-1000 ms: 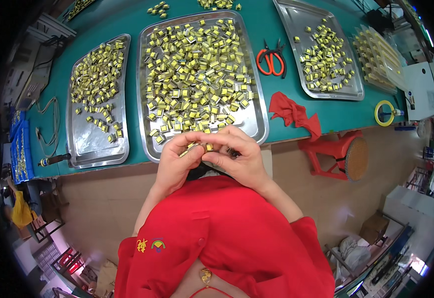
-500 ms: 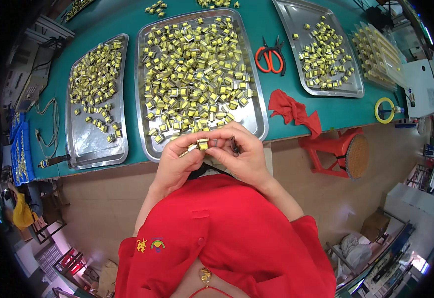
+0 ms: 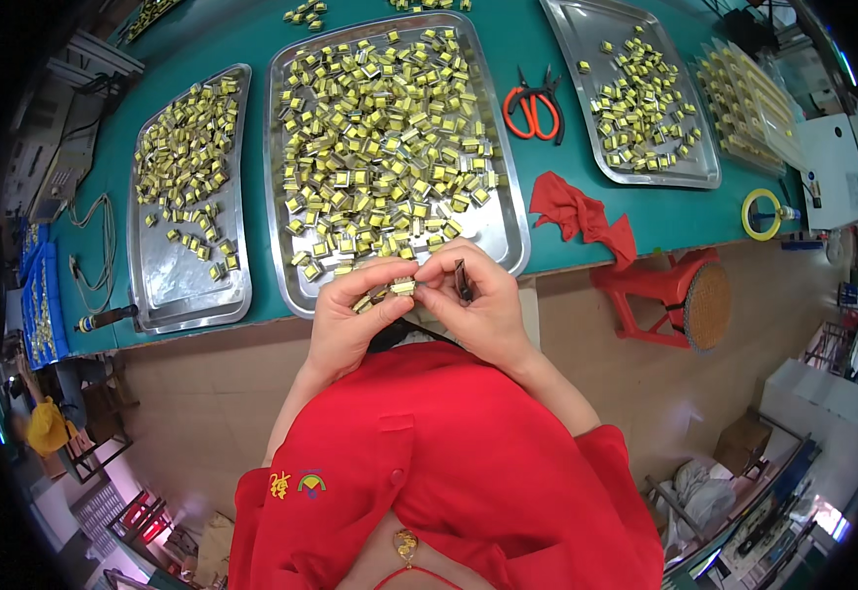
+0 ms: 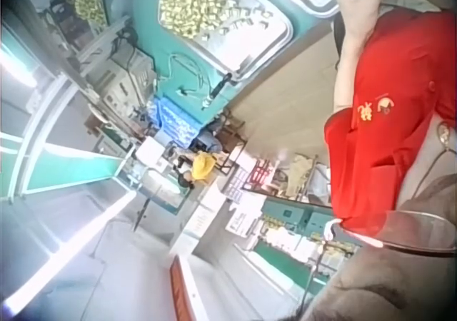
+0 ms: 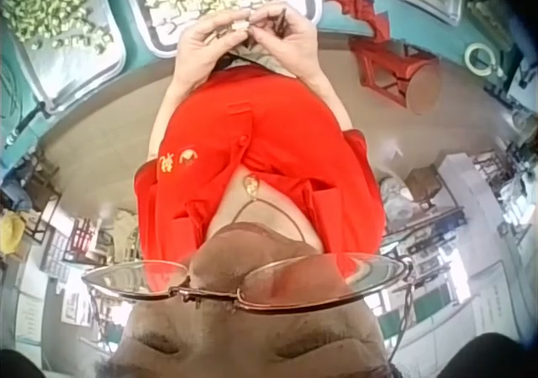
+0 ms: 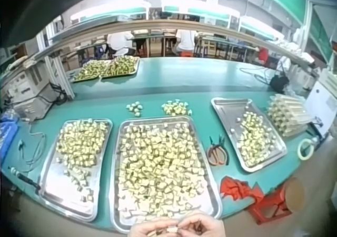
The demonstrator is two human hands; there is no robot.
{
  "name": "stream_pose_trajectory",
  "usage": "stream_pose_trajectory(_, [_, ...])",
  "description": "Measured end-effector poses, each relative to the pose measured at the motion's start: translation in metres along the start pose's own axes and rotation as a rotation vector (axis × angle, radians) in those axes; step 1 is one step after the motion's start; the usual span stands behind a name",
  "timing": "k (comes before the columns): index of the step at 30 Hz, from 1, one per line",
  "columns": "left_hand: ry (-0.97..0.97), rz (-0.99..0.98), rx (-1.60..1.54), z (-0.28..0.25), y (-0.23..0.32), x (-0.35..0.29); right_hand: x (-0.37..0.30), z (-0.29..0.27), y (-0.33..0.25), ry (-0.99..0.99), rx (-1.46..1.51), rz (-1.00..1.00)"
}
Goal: The person picks up a transformer from a tray, inspects it, and trims the excess wire using shears. After finishing, the person places the component back and repeats the process with another transformer.
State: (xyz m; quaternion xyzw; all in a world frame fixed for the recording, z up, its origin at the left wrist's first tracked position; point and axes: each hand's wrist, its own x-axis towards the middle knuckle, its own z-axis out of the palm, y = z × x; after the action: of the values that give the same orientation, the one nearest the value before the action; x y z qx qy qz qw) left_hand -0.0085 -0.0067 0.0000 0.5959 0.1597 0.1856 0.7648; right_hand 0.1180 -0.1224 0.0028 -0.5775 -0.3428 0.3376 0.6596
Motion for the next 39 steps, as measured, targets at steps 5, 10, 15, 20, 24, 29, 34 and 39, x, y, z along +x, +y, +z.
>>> stream_pose_trajectory(5, [-0.002, -0.008, 0.001, 0.0, -0.001, 0.0, -0.001, -0.001, 0.0, 0.0, -0.019, 0.014])
stream_pose_trajectory(10, [0.005, 0.012, 0.011, 0.0, -0.001, 0.0, 0.0, -0.001, 0.0, 0.0, -0.034, 0.018])
stream_pose_trajectory(15, [0.01, 0.016, 0.014, 0.0, -0.003, 0.0, 0.0, -0.002, -0.002, -0.01, -0.061, -0.009])
stream_pose_trajectory(20, [0.084, -0.042, -0.088, -0.001, -0.001, -0.002, 0.0, -0.005, -0.02, 0.009, -0.177, 0.165])
stream_pose_trajectory(24, [0.176, -0.048, -0.179, 0.002, 0.004, 0.0, 0.005, -0.014, -0.018, 0.02, -0.645, -0.192])
stream_pose_trajectory(29, [0.172, -0.02, 0.005, -0.001, 0.0, -0.001, 0.007, -0.012, -0.021, -0.001, -0.841, -0.274])
stream_pose_trajectory(34, [0.186, -0.01, 0.103, 0.0, 0.003, -0.002, 0.007, -0.008, -0.021, -0.01, -0.944, -0.325])
stream_pose_trajectory(39, [0.187, 0.101, 0.137, 0.002, -0.002, -0.001, 0.007, -0.005, -0.022, 0.02, -1.041, -0.403])
